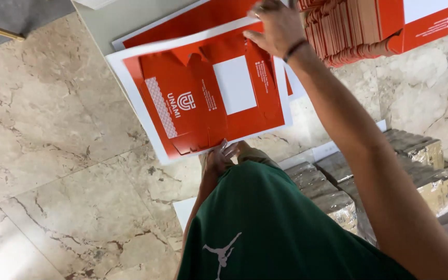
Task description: The person assembles red and white cardboard boxes by folding the flaps and tucking them into slots. They repeatedly pick up flat box pieces, fold them into shape, and stack the finished boxes on a pile to the right.
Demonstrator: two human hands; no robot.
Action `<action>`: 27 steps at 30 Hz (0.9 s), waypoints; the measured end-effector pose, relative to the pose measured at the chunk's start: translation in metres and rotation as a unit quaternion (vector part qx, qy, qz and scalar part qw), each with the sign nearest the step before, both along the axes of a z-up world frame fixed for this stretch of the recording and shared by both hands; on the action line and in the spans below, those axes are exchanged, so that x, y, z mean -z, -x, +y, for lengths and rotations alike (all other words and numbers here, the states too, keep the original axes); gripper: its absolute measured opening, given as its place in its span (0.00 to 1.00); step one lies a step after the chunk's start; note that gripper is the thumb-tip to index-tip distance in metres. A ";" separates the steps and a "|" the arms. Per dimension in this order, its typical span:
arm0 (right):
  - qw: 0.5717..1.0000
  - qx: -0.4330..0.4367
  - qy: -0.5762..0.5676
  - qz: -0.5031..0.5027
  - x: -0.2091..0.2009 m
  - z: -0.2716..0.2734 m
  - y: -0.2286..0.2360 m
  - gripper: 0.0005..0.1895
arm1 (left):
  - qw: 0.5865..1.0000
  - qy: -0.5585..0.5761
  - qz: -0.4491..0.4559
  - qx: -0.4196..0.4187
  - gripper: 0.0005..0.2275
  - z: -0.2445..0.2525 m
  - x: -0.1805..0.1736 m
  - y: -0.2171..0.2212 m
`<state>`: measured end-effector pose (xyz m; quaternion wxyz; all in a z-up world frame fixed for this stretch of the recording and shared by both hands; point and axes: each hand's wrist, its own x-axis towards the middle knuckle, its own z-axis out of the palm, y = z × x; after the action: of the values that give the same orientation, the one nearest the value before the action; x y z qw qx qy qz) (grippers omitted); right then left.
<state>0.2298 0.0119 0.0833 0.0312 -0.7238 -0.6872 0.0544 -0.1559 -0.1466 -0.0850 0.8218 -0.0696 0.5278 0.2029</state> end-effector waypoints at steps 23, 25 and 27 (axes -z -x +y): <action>0.784 0.309 0.306 0.444 0.084 -0.136 0.014 0.28 | 0.247 -0.587 0.221 0.738 0.57 0.108 -0.079 -0.197; 0.854 0.271 0.296 0.330 0.109 -0.151 0.021 0.36 | 0.241 -0.559 0.245 0.754 0.53 0.105 -0.083 -0.215; 0.908 0.228 0.281 0.213 0.139 -0.165 0.020 0.47 | 0.233 -0.529 0.266 0.771 0.49 0.103 -0.087 -0.227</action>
<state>0.2102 -0.1536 -0.0557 -0.0168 -0.8105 -0.4369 0.3898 0.0712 -0.0436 0.0017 0.2447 0.8796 0.2881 -0.2890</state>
